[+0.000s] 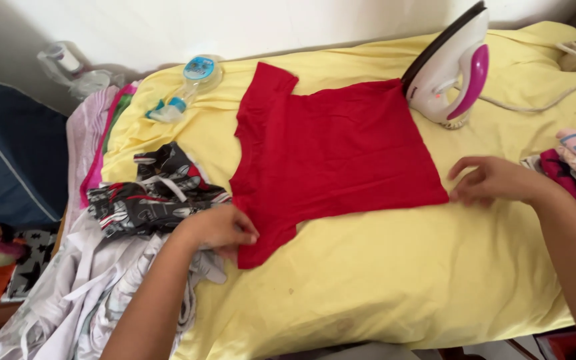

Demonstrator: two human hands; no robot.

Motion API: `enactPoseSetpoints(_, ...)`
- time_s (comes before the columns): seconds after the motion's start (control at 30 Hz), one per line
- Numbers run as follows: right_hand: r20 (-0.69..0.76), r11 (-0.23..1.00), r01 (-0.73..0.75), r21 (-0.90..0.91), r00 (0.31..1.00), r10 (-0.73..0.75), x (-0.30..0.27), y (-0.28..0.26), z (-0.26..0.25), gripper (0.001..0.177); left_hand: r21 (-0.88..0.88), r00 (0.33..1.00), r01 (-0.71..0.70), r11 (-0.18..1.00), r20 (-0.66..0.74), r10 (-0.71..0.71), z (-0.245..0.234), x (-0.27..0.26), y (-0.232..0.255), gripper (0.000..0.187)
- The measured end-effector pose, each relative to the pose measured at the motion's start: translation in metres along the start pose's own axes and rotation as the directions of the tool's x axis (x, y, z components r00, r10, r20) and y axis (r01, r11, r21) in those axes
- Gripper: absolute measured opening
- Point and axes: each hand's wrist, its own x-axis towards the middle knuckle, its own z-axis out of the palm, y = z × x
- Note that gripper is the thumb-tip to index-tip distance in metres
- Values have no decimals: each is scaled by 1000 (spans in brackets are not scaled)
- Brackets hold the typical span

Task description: Ironing and folding several items of clothing on a makeshift ironing board.

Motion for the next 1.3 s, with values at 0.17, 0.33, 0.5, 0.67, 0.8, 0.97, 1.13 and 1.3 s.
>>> enactPoseSetpoints(0.17,-744,935,-186,-301,659,-108,7,-36,8,66,111,896,433,895,59,-441,-15,-2,53,38)
enactPoseSetpoints(0.33,-682,802,299,-517,423,-597,73,-21,3,61,313,826,239,919,-564,-23,-36,62,39,42)
enactPoseSetpoints(0.5,-712,808,339,-482,386,-587,85,-32,2,37,328,619,131,936,-764,182,-70,152,-48,44)
enactPoseSetpoints(0.67,-837,875,249,-415,275,-474,91,-37,-12,36,203,572,84,976,-811,119,-98,209,-89,51)
enactPoseSetpoints(0.8,-836,876,250,-412,279,-473,85,-40,-13,40,95,579,133,987,-815,1,-90,216,-61,49)
enactPoseSetpoints(0.97,-766,836,273,-476,338,-546,87,-24,-21,40,98,420,212,972,-907,0,-88,213,-56,42)
enactPoseSetpoints(1.13,-750,853,219,-474,408,-521,72,-43,-16,45,53,466,371,927,-874,-136,-87,169,-25,40)
enactPoseSetpoints(1.3,-424,439,-206,-875,-113,-899,46,-92,27,66,125,515,428,895,-848,-127,-87,174,-12,42)
